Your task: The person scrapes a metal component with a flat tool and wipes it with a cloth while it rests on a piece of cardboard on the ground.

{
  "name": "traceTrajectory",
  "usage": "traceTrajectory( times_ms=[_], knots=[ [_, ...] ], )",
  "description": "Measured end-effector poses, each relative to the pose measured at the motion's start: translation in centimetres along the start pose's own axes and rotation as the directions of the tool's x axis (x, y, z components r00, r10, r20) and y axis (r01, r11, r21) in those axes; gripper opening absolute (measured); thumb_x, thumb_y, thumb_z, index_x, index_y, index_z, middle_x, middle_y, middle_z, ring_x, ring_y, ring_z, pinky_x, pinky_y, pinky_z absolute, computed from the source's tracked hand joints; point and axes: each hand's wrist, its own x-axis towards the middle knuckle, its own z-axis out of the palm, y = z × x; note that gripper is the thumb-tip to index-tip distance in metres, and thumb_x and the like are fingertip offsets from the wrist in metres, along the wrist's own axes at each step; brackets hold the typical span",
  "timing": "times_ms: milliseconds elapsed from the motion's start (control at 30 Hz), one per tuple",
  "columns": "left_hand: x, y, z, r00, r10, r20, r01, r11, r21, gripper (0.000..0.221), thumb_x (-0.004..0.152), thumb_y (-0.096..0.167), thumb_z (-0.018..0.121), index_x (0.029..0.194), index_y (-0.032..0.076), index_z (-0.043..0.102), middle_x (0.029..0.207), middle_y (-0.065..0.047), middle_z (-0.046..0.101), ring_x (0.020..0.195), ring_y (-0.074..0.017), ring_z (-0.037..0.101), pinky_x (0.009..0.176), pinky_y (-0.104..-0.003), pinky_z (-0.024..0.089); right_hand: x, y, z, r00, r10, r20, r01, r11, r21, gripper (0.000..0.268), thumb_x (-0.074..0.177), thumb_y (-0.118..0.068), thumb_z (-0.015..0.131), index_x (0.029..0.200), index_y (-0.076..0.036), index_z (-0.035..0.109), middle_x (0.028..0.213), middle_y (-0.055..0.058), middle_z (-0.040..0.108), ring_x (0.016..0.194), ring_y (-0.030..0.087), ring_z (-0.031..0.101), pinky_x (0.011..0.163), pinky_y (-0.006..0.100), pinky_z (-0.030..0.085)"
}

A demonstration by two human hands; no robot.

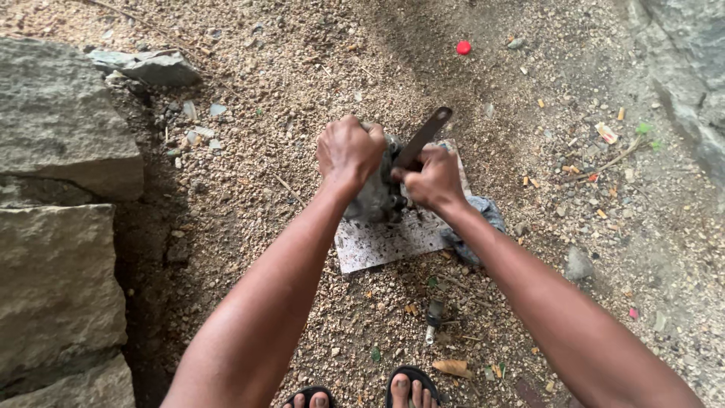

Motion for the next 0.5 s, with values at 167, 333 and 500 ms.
traceTrajectory(
  times_ms=[167,333,500],
  knots=[
    [0.4,-1.1,-0.3,1.0,0.006,-0.023,-0.007,0.999,-0.041,0.023,0.078,0.017,0.053,0.056,0.014,0.047,0.048,0.003,0.04,0.04,-0.0084,0.027,0.033,-0.029,0.022,-0.9,1.0,1.3,0.998,0.017,-0.056,-0.013,0.998,0.058,0.012,0.08,0.0,0.069,0.08,-0.008,0.078,0.078,0.008,0.077,0.058,0.01,0.061,0.049,0.03,0.049],
    [0.4,-0.9,0.0,0.999,0.014,-0.029,-0.015,0.999,-0.034,0.026,0.08,0.018,0.052,0.055,0.014,0.046,0.048,0.003,0.039,0.039,-0.0079,0.027,0.033,-0.029,0.022,-0.2,0.0,0.4,0.997,0.072,0.0,-0.072,0.997,0.043,0.011,0.082,-0.002,0.07,0.08,-0.009,0.078,0.079,0.005,0.078,0.061,0.01,0.065,0.052,0.029,0.051],
    [0.5,-1.3,0.1,0.999,0.021,-0.034,-0.022,0.999,-0.025,0.027,0.08,0.018,0.053,0.055,0.015,0.045,0.048,0.003,0.038,0.041,-0.009,0.026,0.035,-0.029,0.022,-1.3,0.1,0.9,0.993,0.113,0.016,-0.114,0.99,0.084,0.014,0.084,0.0,0.067,0.079,-0.008,0.077,0.084,0.004,0.078,0.062,0.012,0.066,0.05,0.03,0.053]
  ],
)
